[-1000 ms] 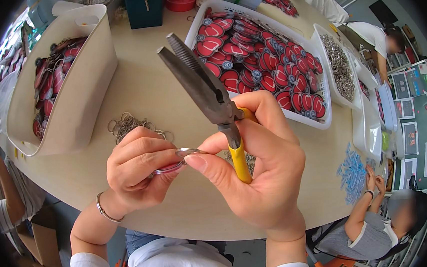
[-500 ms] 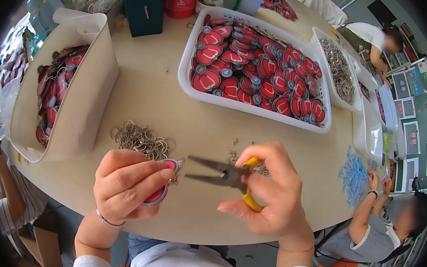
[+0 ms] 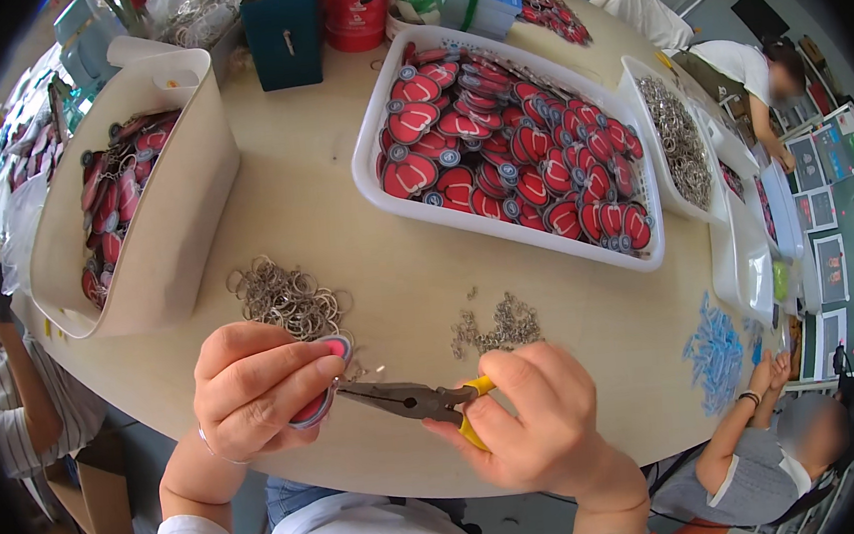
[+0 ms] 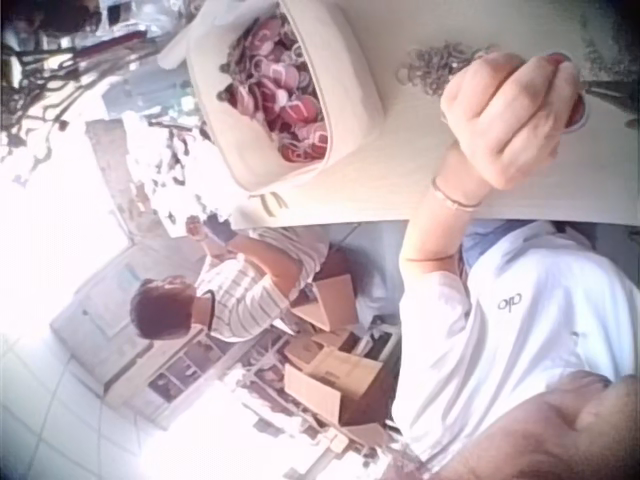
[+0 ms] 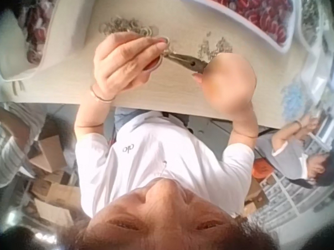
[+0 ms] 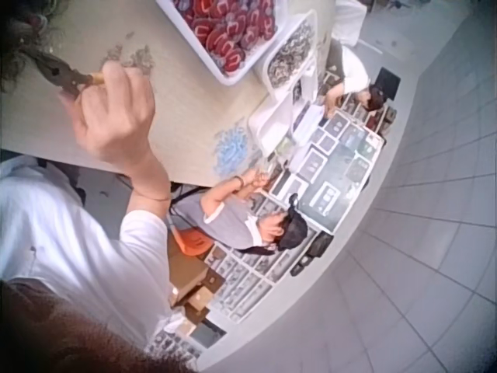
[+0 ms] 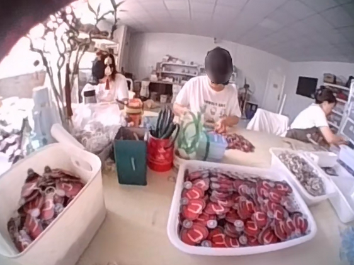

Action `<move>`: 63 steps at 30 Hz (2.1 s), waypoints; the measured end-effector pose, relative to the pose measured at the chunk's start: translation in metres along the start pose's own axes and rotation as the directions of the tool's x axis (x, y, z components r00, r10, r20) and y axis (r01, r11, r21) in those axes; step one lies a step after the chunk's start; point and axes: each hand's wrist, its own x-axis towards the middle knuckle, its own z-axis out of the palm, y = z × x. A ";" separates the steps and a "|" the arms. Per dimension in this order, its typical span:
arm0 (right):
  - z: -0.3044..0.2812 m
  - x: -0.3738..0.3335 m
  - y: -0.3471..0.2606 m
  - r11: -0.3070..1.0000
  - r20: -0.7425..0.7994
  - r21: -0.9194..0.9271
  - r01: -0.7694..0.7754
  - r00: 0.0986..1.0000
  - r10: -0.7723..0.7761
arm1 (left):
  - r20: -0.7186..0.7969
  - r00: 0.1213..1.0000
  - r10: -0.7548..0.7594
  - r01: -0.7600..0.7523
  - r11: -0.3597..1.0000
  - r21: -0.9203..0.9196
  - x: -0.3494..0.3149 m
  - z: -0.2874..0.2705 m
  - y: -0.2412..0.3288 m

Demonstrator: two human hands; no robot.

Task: The person assembles keychains by attaching metal split rings to red heart-shaped charms using pliers. They repeatedly pick up a charm and a ring, open the ring with pliers, link it to the charm, and close it, placing the finished keychain into a white bin.

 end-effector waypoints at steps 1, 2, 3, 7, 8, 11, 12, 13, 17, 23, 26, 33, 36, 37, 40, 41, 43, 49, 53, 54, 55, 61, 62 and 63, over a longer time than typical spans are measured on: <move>0.003 -0.001 -0.003 1.000 -0.009 -0.011 -0.001 1.000 0.001 | 0.012 0.999 -0.043 0.043 0.999 -0.008 -0.002 -0.001 0.003; 0.007 -0.003 -0.008 1.000 -0.045 -0.016 -0.015 0.999 0.014 | 0.023 0.996 -0.084 0.085 0.996 -0.018 -0.003 -0.002 0.005; 0.014 -0.005 -0.013 0.999 -0.081 -0.020 -0.030 0.996 0.028 | 0.026 0.995 -0.097 0.098 0.995 -0.021 -0.003 -0.003 0.007; 0.023 -0.010 -0.022 0.989 -0.081 0.093 -0.115 0.989 0.123 | 0.022 0.997 -0.071 0.072 0.997 -0.026 -0.001 -0.005 0.006; 0.022 -0.010 -0.022 0.979 -0.054 0.141 -0.144 0.987 0.153 | 0.017 0.999 -0.047 0.048 0.999 -0.024 -0.001 -0.006 0.006; 0.018 -0.005 -0.018 0.967 -0.025 0.204 -0.152 0.987 0.160 | 0.009 0.999 -0.034 0.035 0.999 -0.036 -0.001 -0.006 0.005; 0.016 -0.004 -0.017 0.964 -0.011 0.218 -0.152 0.987 0.158 | 0.008 1.000 -0.025 0.026 0.999 -0.037 -0.001 -0.005 0.005; 0.014 -0.003 -0.017 0.961 0.003 0.232 -0.152 0.988 0.155 | 0.007 1.000 -0.016 0.016 0.999 -0.039 -0.001 -0.005 0.005; 0.010 0.000 -0.015 0.950 0.027 0.278 -0.142 0.990 0.140 | 0.006 1.000 0.005 -0.005 0.998 -0.065 -0.001 -0.004 0.004; 0.008 0.001 -0.013 0.944 0.046 0.307 -0.123 0.992 0.115 | 0.022 1.000 0.006 -0.003 0.996 -0.094 0.000 -0.006 0.003; 0.008 0.000 -0.013 0.956 0.028 0.274 -0.108 0.994 0.104 | 0.026 1.000 0.016 -0.014 0.995 -0.100 0.000 -0.007 0.002; 0.011 -0.002 -0.013 0.964 -0.007 0.256 -0.078 0.997 0.082 | 0.030 0.999 0.015 -0.012 0.994 -0.109 0.000 -0.007 0.003; 0.015 -0.006 -0.016 0.972 -0.031 0.222 -0.074 0.996 0.083 | 0.029 0.999 0.030 -0.027 0.995 -0.097 0.000 -0.007 0.004; 0.016 -0.006 -0.017 0.974 -0.042 0.215 -0.070 0.996 0.081 | 0.026 0.999 0.034 -0.032 0.995 -0.091 0.000 -0.007 0.004; 0.019 -0.008 -0.018 0.979 -0.066 0.197 -0.058 0.995 0.072 | 0.020 0.999 0.043 -0.041 0.997 -0.069 -0.001 -0.007 0.005; 0.020 -0.009 -0.018 0.980 -0.073 0.191 -0.054 0.995 0.069 | 0.018 0.999 0.045 -0.044 0.997 -0.062 -0.002 -0.007 0.005; 0.021 -0.010 -0.018 0.985 -0.085 0.168 -0.032 0.995 0.047 | -0.052 0.995 0.082 -0.085 0.995 -0.054 0.003 -0.003 0.003; 0.023 -0.013 -0.017 0.993 -0.086 0.116 0.023 0.996 -0.013 | -0.099 0.988 0.117 -0.123 0.991 -0.054 0.004 -0.001 0.002; 0.018 -0.012 -0.016 0.995 -0.022 0.099 0.013 1.000 -0.011 | -0.085 0.989 0.122 -0.126 0.991 -0.048 0.005 -0.003 0.001; 0.019 -0.010 -0.016 0.997 -0.044 0.081 0.019 0.999 -0.015 | -0.082 0.990 0.119 -0.123 0.991 -0.047 0.005 -0.003 0.001; 0.021 -0.008 -0.015 0.998 -0.066 0.064 0.024 0.998 -0.020 | -0.079 0.990 0.115 -0.119 0.992 -0.046 0.005 -0.004 0.002; 0.022 -0.007 -0.017 0.999 -0.083 0.037 -0.002 0.997 0.005 | -0.064 0.993 0.095 -0.098 0.994 -0.043 0.004 -0.006 0.003; 0.021 -0.007 -0.017 0.999 -0.084 0.032 -0.006 0.996 0.009 | -0.063 0.994 0.093 -0.096 0.994 -0.045 0.005 -0.006 0.003; 0.021 -0.006 -0.017 0.999 -0.086 0.034 -0.006 0.996 0.009 | -0.068 0.993 0.093 -0.096 0.994 -0.046 0.005 -0.005 0.003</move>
